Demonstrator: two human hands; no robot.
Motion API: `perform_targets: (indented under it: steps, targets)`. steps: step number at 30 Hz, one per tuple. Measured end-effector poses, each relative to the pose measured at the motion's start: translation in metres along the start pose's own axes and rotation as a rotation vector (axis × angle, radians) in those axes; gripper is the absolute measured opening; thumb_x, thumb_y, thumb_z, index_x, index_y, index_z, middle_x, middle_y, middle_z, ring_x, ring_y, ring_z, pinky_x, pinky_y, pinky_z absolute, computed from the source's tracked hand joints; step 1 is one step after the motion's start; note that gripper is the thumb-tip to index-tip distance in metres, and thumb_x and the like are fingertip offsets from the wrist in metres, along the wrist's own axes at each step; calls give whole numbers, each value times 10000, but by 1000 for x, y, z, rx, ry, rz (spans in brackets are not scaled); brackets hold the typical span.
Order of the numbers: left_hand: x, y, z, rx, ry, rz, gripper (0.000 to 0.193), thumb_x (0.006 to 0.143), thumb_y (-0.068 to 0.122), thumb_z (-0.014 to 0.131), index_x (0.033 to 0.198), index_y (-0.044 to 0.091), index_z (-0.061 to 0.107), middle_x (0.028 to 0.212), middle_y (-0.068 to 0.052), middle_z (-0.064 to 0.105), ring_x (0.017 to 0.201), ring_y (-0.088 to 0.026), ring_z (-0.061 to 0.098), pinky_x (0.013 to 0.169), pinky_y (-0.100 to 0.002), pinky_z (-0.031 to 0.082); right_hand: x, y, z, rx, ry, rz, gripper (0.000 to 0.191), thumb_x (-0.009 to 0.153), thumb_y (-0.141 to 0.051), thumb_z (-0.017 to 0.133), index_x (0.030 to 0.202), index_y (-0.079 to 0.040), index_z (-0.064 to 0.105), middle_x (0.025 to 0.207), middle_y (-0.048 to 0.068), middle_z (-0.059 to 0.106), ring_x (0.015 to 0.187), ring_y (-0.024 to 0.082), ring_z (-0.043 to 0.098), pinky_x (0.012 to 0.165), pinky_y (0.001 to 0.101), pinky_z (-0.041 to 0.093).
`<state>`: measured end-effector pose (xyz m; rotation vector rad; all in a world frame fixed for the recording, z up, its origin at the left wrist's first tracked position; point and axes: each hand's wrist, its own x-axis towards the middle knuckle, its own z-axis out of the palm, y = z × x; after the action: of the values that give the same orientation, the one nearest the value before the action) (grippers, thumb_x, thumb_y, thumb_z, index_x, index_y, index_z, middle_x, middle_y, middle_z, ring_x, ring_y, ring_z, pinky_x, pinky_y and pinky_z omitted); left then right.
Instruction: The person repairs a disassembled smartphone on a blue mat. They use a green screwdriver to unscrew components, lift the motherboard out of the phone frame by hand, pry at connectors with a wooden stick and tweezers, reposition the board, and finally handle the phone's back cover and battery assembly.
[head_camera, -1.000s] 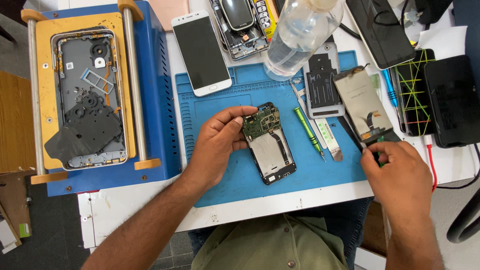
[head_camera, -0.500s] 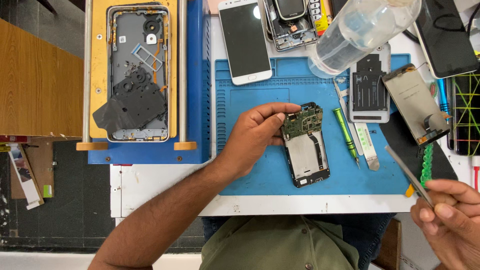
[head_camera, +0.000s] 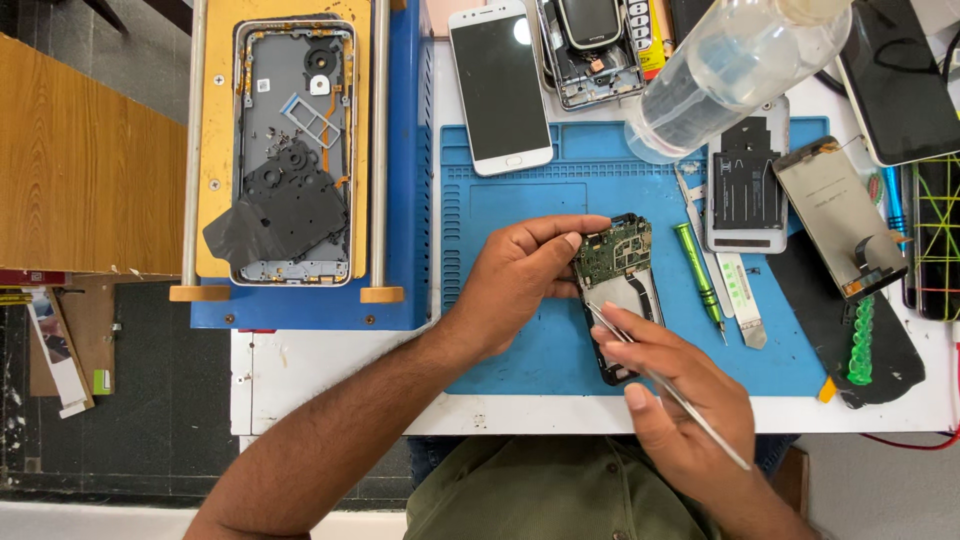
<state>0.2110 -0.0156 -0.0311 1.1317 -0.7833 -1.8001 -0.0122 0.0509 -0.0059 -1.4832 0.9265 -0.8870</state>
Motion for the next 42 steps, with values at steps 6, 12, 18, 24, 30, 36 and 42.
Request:
perform_targets:
  steps: [6, 12, 18, 24, 30, 36, 42]
  targets:
    - [1, 0, -6, -37, -22, 4, 350, 1105, 157, 464, 1366, 7, 644, 1169, -103, 724, 1016, -145, 700, 899, -329, 607, 20, 6, 23, -497, 14, -299, 327, 810, 86, 692, 1126, 17, 745, 1254, 134, 678, 1113, 219, 690, 799, 280, 590]
    - [2, 2, -7, -16, -25, 6, 354, 1103, 151, 450, 1366, -4, 631, 1167, -119, 725, 1022, -150, 711, 905, -332, 621, 29, 10, 21, -561, -12, -441, 369, 802, 102, 694, 1167, 41, 681, 1313, 176, 651, 1195, 309, 682, 950, 388, 588]
    - [3, 3, -6, -31, -19, -7, 354, 1107, 146, 450, 1370, -3, 636, 1165, -128, 723, 997, -155, 708, 886, -326, 616, 36, 11, 20, -600, -43, -434, 386, 798, 100, 704, 1180, 52, 675, 1331, 206, 640, 1174, 306, 685, 935, 377, 594]
    - [6, 3, -7, -19, -22, -5, 355, 1107, 149, 446, 1369, 2, 636, 1157, -125, 725, 1007, -155, 712, 886, -327, 623, 42, 16, 22, -633, -47, -428, 393, 797, 87, 731, 1184, 54, 670, 1333, 214, 637, 1171, 301, 684, 942, 388, 591]
    - [10, 4, -5, -1, -20, -14, 357, 1108, 159, 449, 1372, 11, 639, 1151, -129, 729, 1011, -151, 713, 881, -325, 621, 51, 19, 18, -664, -57, -459, 371, 807, 85, 730, 1173, 44, 680, 1326, 211, 639, 1207, 312, 674, 990, 399, 592]
    - [12, 4, -2, -12, -21, -11, 341, 1110, 157, 475, 1365, 5, 644, 1125, -119, 721, 978, -137, 697, 856, -317, 622, 53, 16, 12, -703, -85, -483, 354, 791, 93, 702, 1141, 44, 705, 1298, 203, 654, 1203, 311, 672, 979, 388, 586]
    - [15, -1, 1, 29, -17, 23, 311, 1079, 107, 521, 1350, 15, 640, 1125, -119, 725, 982, -123, 695, 829, -304, 637, 51, 17, 10, -688, -86, -490, 337, 818, 86, 706, 1151, 37, 702, 1302, 191, 654, 1211, 295, 673, 995, 379, 596]
